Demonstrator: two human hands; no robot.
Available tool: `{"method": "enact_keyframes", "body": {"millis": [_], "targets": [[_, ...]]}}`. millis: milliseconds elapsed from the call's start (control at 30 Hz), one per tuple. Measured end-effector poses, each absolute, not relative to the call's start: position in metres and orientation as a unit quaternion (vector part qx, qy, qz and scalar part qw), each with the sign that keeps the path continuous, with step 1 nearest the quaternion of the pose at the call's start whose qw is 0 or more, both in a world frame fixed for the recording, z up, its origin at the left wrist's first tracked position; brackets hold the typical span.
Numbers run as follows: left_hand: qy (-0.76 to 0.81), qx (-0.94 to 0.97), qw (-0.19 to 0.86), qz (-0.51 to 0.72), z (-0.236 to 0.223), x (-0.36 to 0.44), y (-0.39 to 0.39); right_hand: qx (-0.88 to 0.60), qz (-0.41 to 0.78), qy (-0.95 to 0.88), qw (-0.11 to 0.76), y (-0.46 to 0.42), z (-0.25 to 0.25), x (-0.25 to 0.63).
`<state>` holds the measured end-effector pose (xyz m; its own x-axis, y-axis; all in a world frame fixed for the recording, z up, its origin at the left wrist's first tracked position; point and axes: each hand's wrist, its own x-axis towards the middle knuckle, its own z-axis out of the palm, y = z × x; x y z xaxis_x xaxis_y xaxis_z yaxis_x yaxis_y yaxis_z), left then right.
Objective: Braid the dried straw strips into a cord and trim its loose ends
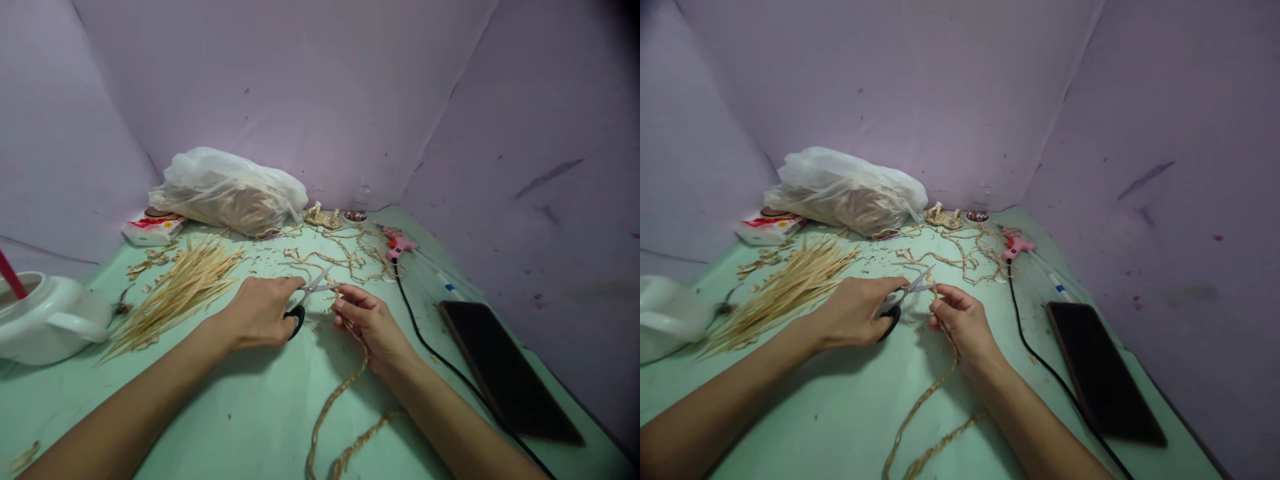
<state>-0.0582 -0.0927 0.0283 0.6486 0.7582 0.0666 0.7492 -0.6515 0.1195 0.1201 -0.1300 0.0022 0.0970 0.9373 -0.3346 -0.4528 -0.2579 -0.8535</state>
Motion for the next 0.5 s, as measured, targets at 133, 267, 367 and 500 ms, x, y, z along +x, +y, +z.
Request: {"method": "enact_keyframes", "body": {"millis": [133, 267, 367, 500], "targets": [[0.412, 0.91, 0.015, 0.045, 0.0251, -0.053, -0.096, -0.481, 0.624, -0.27, 0.554, -0.1305, 0.0033, 0.1188], [0.416, 0.909, 0.024, 0.033, 0.0295, -0.0492, -0.1004, -0.486, 0.61, -0.303, 0.549, -0.1312, 0.0046, 0.1178], [0.415, 0.908, 0.045, 0.024, 0.0319, -0.0474, -0.1022, -0.492, 0.608, -0.308, 0.542, -0.132, 0.0057, 0.1171], [0.413, 0.907, 0.076, 0.028, 0.028, -0.0472, -0.1013, -0.498, 0.607, -0.289, 0.548, -0.1328, 0.0062, 0.1162]]}}
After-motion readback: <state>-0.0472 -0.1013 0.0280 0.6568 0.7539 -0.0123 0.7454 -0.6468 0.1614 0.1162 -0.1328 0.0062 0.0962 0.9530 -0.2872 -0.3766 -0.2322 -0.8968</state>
